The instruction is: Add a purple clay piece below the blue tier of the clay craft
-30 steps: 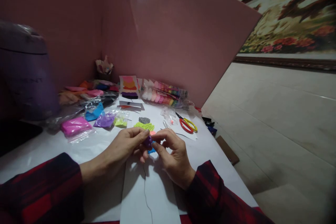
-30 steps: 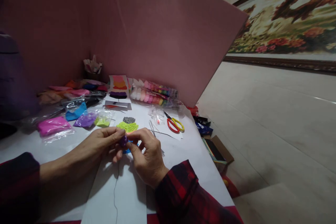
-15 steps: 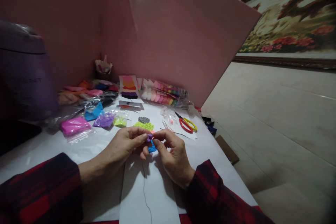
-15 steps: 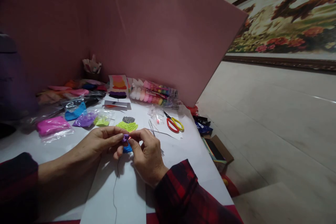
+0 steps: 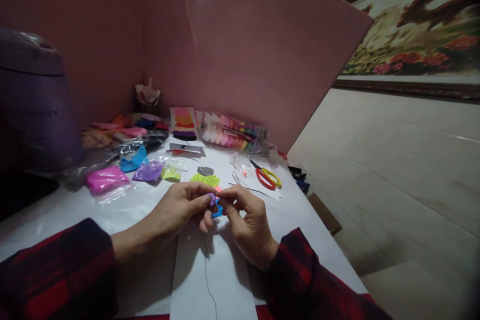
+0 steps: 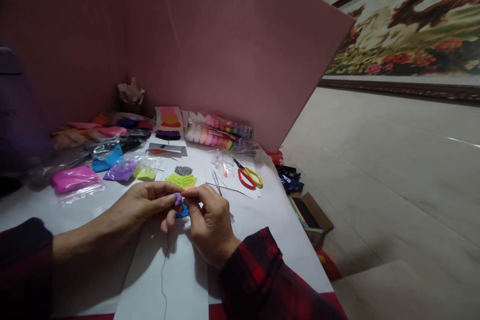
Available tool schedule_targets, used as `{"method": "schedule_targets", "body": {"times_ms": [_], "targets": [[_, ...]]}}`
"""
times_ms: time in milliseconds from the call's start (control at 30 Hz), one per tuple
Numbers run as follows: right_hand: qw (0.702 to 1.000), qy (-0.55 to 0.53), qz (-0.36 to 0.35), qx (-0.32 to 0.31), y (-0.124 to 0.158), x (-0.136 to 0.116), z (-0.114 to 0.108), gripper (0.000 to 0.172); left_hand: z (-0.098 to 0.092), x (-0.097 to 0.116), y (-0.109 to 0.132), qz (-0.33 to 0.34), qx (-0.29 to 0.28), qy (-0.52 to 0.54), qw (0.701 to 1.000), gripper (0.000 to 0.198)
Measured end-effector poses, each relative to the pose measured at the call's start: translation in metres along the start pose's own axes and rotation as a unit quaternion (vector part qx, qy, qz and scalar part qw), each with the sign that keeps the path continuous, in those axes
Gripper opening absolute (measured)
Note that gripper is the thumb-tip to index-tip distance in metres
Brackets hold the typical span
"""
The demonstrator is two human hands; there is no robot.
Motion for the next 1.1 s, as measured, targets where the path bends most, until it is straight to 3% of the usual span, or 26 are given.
{"method": "schedule_targets", "body": {"times_ms": [233,433,733,1100], "targets": [[1.000,0.007,0.002,0.002,0.0014,0.0007,0.0001,0.012,0.0032,0.0008,0.0014,-0.005,-0.003,0.020,1.000,0.028],[1.000,0.008,0.012,0.017,-0.0001,0.0023,-0.0014,0.014,0.0004,-0.0018,-0.0017,0.000,0.014,0.001,1.000,0.040],[1.000,-0.001,0.015,0.009,0.0011,0.0009,-0.0010,0.016,0.0027,0.0008,0.0013,0.000,-0.010,0.015,1.000,0.025],[0.998,0.040,0.044,-0.006,-0.0008,0.0002,0.0000,0.010,0.0009,-0.0015,0.0008,-0.007,-0.023,-0.010,1.000,0.030]]}}
Point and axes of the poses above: each hand's wrist, its own y-axis away from the middle knuckle, its own z-axis out of the palm, x = y × z, the point moved 3 cm from there along -y, towards the middle knuckle, and after that the axes turned 14 degrees about -x, right-handed, at the moved point
